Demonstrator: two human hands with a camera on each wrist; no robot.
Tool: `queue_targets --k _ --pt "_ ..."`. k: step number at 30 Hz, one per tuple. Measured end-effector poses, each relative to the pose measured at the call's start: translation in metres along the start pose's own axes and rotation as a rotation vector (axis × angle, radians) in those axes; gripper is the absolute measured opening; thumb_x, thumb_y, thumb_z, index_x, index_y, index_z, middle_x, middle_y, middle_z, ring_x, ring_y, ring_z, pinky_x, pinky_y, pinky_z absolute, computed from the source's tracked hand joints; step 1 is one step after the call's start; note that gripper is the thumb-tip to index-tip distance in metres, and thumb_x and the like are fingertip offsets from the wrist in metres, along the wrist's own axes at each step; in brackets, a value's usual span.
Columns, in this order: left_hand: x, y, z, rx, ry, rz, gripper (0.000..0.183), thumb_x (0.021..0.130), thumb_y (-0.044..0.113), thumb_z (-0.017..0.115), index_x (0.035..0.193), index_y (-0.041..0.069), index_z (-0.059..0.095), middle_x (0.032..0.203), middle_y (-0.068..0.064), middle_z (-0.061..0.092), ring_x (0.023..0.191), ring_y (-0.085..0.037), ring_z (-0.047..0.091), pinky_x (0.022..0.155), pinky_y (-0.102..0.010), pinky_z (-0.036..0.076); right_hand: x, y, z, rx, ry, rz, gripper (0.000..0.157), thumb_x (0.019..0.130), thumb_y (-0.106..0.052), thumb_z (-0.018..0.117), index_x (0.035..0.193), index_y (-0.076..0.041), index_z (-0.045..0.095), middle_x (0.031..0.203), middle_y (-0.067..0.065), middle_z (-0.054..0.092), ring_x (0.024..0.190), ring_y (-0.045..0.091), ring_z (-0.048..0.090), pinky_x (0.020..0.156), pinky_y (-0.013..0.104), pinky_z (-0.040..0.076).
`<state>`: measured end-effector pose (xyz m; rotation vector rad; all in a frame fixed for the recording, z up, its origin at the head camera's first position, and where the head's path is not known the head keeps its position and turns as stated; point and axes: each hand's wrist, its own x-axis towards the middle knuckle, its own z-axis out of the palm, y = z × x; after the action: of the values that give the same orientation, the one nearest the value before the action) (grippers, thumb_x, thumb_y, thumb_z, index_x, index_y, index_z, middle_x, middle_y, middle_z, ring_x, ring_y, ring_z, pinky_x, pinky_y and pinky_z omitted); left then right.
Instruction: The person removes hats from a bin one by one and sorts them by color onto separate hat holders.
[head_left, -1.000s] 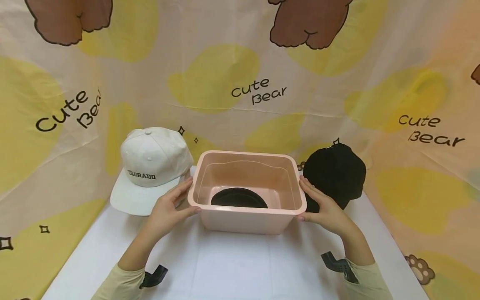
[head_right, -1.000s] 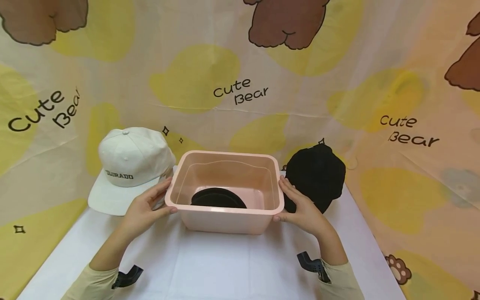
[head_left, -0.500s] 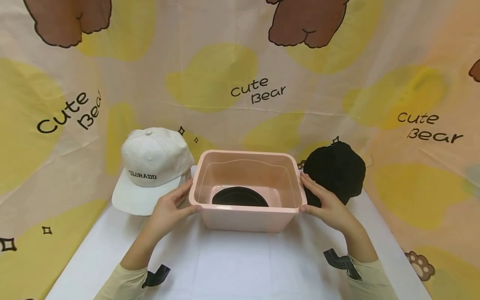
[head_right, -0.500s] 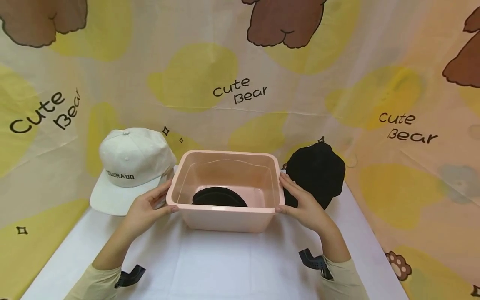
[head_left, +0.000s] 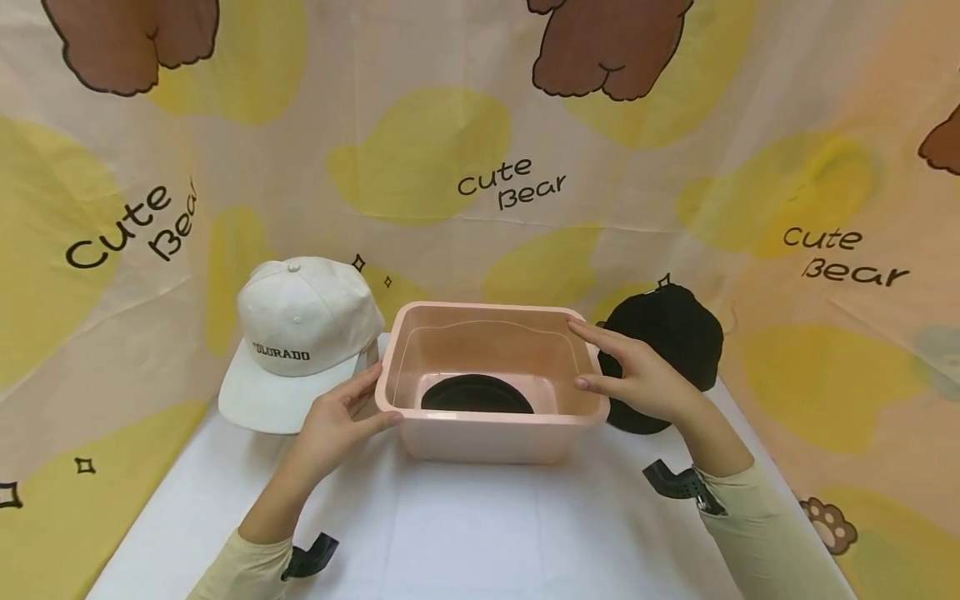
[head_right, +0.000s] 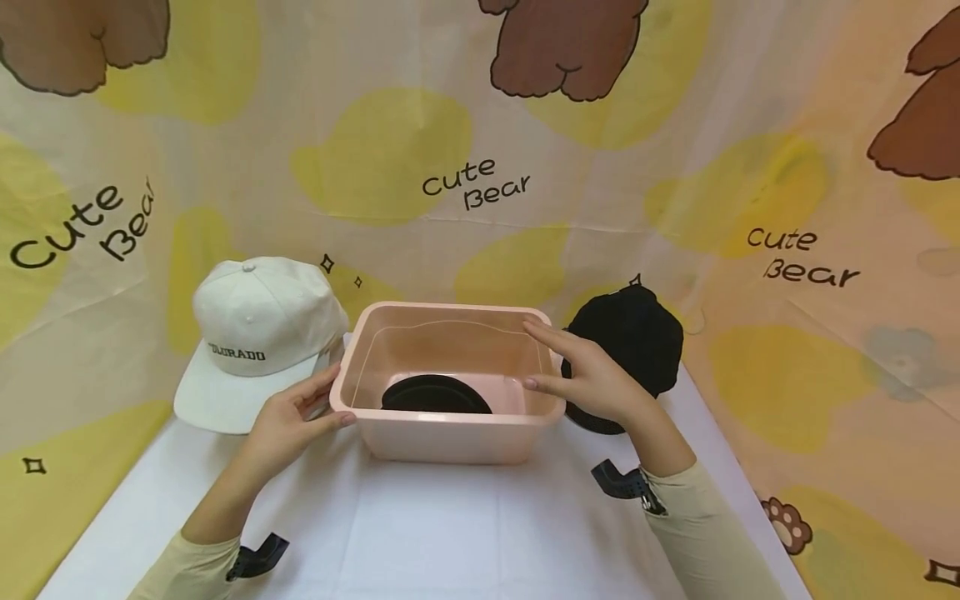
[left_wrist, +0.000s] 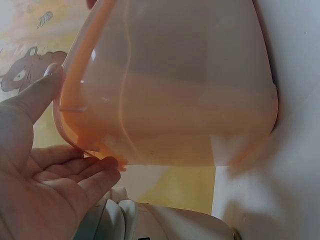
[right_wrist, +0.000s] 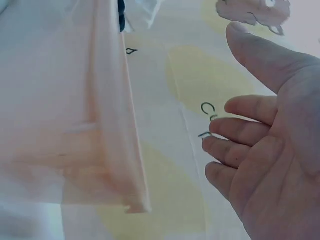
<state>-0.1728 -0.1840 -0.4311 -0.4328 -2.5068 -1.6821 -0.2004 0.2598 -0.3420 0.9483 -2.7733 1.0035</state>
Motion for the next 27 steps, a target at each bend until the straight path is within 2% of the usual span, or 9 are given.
queue_targets --k 8,12,16,19,23,27 --pt "-0.001 -0.002 0.000 -0.012 0.006 0.009 0.089 0.080 0.029 0.090 0.151 0.000 0.046 0.155 -0.015 0.048 0.139 -0.026 0.051 0.111 -0.031 0.046 0.046 -0.022 -0.017 -0.027 -0.151 -0.008 0.076 0.093 -0.037 0.076 0.158 -0.019 0.042 0.161 0.001 0.043 0.148 0.026 0.041 0.120 0.055 0.038" --pt "-0.001 -0.002 0.001 -0.022 0.003 0.007 0.088 0.080 0.029 0.090 0.151 0.000 0.047 0.156 -0.014 0.046 0.141 -0.026 0.050 0.112 -0.034 0.045 0.072 -0.031 -0.015 -0.057 -0.291 -0.016 0.070 0.093 -0.038 0.076 0.155 -0.022 0.047 0.157 -0.003 0.049 0.145 0.022 0.045 0.119 0.050 0.042" --pt "-0.002 -0.004 0.000 -0.016 0.006 0.010 0.088 0.080 0.030 0.090 0.151 0.000 0.047 0.157 -0.014 0.045 0.141 -0.026 0.049 0.112 -0.034 0.046 0.098 -0.037 -0.005 -0.103 -0.439 -0.060 0.065 0.093 -0.035 0.077 0.152 -0.024 0.051 0.152 -0.003 0.054 0.144 0.021 0.047 0.120 0.047 0.041" --pt "-0.001 -0.005 0.000 -0.004 0.011 0.016 0.088 0.080 0.032 0.090 0.150 0.000 0.048 0.157 -0.014 0.046 0.140 -0.026 0.050 0.111 -0.034 0.046 0.115 -0.039 0.002 -0.070 -0.530 -0.080 0.064 0.094 -0.035 0.076 0.151 -0.020 0.052 0.152 -0.002 0.055 0.143 0.022 0.048 0.121 0.043 0.041" --pt "-0.002 -0.003 0.001 0.007 0.020 0.028 0.088 0.080 0.032 0.090 0.150 0.000 0.048 0.156 -0.014 0.046 0.139 -0.027 0.051 0.111 -0.038 0.047 0.133 -0.039 0.012 0.027 -0.631 -0.077 0.061 0.094 -0.031 0.076 0.149 -0.014 0.055 0.150 0.004 0.057 0.140 0.023 0.052 0.119 0.040 0.044" --pt "-0.002 -0.001 0.002 -0.005 0.013 0.019 0.089 0.079 0.032 0.090 0.150 0.000 0.047 0.157 -0.015 0.045 0.140 -0.027 0.051 0.110 -0.028 0.048 0.143 -0.033 0.026 0.079 -0.699 -0.053 0.057 0.094 -0.025 0.076 0.146 -0.010 0.058 0.146 0.009 0.060 0.135 0.023 0.057 0.114 0.037 0.049"
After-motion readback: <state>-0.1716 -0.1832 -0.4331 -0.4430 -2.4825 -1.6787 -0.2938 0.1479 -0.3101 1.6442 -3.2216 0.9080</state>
